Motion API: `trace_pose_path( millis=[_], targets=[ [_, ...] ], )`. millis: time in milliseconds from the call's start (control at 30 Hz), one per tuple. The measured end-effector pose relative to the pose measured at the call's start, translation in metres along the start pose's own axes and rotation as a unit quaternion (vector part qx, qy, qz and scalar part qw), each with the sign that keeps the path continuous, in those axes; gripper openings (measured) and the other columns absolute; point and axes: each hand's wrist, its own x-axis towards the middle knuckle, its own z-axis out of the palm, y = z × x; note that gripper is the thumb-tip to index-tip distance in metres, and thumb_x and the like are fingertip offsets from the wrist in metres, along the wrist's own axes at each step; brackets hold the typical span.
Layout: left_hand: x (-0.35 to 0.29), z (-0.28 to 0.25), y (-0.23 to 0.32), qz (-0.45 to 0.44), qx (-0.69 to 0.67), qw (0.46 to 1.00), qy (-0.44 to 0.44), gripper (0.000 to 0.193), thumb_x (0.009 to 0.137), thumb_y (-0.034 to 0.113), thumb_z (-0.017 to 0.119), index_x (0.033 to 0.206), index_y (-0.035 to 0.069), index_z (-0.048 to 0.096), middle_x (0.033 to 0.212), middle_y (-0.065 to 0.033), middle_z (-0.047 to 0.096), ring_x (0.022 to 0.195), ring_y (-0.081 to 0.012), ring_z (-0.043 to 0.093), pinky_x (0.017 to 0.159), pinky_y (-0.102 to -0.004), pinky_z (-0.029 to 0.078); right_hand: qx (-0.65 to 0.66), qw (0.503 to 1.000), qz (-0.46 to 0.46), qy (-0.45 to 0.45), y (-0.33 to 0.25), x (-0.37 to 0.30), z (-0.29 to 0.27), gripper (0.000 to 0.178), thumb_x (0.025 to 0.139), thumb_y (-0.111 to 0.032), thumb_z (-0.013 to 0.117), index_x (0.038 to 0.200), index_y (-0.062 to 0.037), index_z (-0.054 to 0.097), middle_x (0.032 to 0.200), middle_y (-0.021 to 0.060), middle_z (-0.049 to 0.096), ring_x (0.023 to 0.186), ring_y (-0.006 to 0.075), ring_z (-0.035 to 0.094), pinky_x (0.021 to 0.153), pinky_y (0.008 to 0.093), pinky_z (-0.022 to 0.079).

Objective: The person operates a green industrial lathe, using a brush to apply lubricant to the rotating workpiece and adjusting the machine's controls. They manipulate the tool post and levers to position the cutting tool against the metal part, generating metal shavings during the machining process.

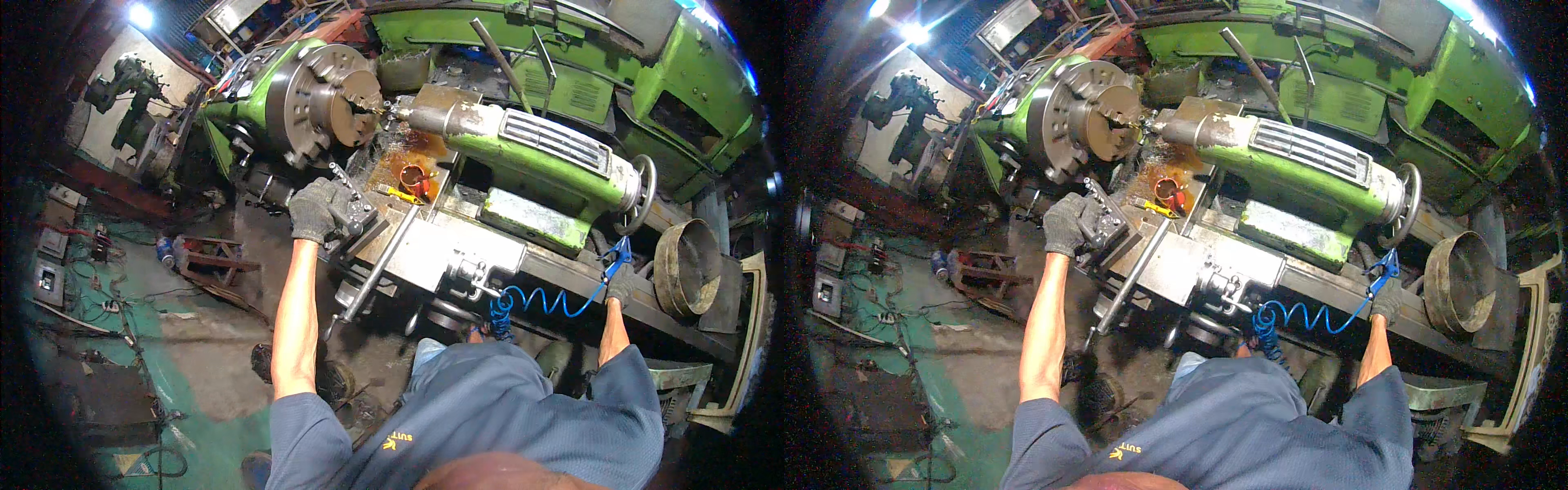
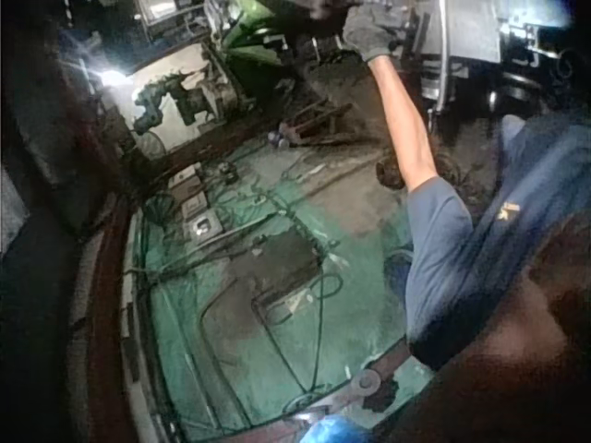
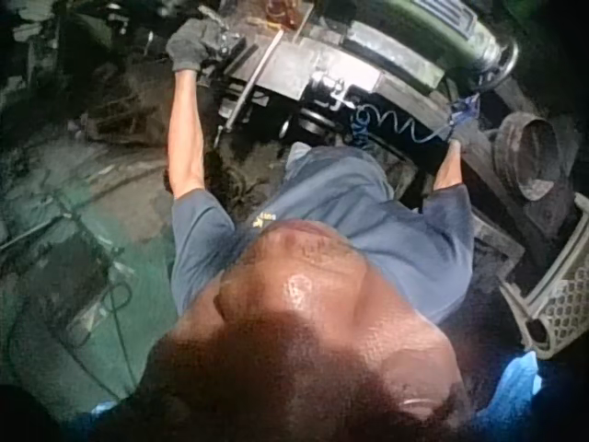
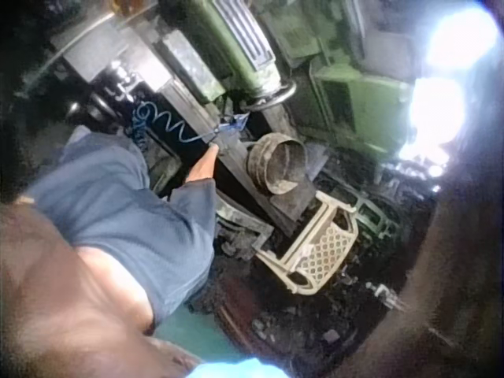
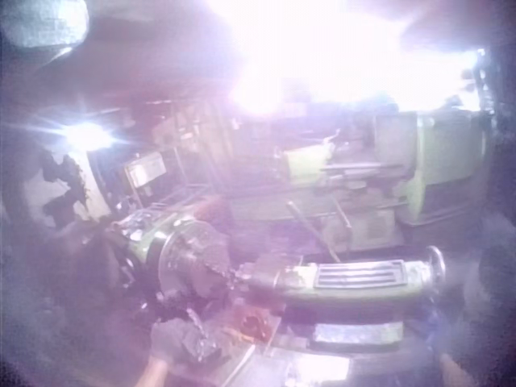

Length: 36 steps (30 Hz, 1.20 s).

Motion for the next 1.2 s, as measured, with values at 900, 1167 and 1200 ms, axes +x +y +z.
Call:
trace_pose_path(
  millis=[900, 1167, 1200],
  targets=[
    [0.003, -0.001, 0.002, 0.037, 0.003, 0.997, 0.068, 0.014, 0.081, 0.023, 0.071, 0.079, 0.009, 0.071, 0.08, -0.0105, 0.066, 0.072, -0.0322, 0.065, 0.064, -0.0419, 0.052, 0.002, 0.999, 0.016, -0.031, -0.008, 0.007, 0.017, 0.041, 0.099, -0.042, 0.047, 0.119, -0.0125, 0.067, 0.126, 0.0226, 0.063, 0.111, 0.0365, 0.062, 0.091, 0.0454, 0.049],
    [0.0, 0.003, -0.003, 0.031, 0.017, 0.998, 0.049, 0.022, 0.084, 0.029, 0.068, 0.077, 0.009, 0.069, 0.079, -0.0108, 0.065, 0.071, -0.0323, 0.065, 0.063, -0.042, 0.052, -0.001, 0.999, 0.011, -0.031, -0.007, 0.01, 0.019, 0.041, 0.099, -0.042, 0.047, 0.12, -0.0129, 0.066, 0.125, 0.0222, 0.063, 0.11, 0.0362, 0.063, 0.09, 0.0455, 0.049],
    [0.001, 0.003, -0.003, 0.031, 0.016, 0.998, 0.054, 0.022, 0.085, 0.029, 0.068, 0.076, 0.009, 0.069, 0.079, -0.0109, 0.065, 0.071, -0.0322, 0.065, 0.063, -0.042, 0.052, -0.002, 0.999, 0.012, -0.031, -0.007, 0.011, 0.018, 0.041, 0.099, -0.042, 0.047, 0.12, -0.0129, 0.066, 0.125, 0.0222, 0.063, 0.109, 0.0362, 0.063, 0.09, 0.0455, 0.049]
  ],
)
